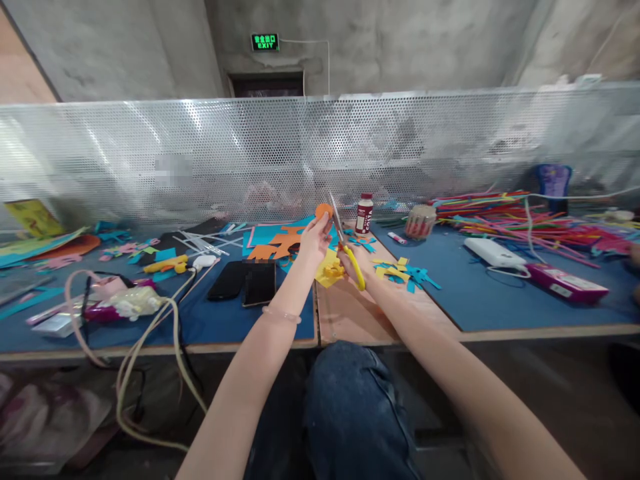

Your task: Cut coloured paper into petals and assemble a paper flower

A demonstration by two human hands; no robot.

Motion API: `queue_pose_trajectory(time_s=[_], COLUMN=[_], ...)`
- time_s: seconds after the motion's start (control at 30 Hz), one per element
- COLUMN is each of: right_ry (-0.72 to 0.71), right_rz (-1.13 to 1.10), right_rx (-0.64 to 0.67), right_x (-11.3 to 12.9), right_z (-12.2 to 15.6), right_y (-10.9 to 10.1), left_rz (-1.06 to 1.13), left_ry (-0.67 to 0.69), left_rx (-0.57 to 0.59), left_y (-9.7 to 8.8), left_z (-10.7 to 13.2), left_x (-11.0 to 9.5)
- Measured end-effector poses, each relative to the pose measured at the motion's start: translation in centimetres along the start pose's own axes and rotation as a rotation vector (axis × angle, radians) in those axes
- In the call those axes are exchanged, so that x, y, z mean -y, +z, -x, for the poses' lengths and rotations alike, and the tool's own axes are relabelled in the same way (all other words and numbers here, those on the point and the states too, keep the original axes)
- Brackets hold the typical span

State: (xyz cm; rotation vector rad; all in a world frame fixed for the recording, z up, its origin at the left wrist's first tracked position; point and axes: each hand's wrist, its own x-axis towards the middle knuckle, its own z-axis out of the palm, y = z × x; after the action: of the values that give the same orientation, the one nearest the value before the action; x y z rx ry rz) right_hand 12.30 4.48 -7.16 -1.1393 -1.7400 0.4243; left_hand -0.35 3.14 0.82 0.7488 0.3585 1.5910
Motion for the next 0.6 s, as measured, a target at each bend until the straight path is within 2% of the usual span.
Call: queue_pose_trajectory(time_s=[0.27, 0.6], right_ry=[0.051, 0.062], right_rz=[0.028, 0.030], right_rx=[0.007, 0.020], right_x=[1.3, 1.2], right_z=[0.3, 0.3], right_y=[-0.4, -0.4], left_rz=[-0.024, -0.014], left_ry=[-0.045, -0.026], left_rx=[-0.022, -0.017], left_y=[-0.6, -0.4], left_z=[-0.8, -0.3], left_x=[0.3, 0.3])
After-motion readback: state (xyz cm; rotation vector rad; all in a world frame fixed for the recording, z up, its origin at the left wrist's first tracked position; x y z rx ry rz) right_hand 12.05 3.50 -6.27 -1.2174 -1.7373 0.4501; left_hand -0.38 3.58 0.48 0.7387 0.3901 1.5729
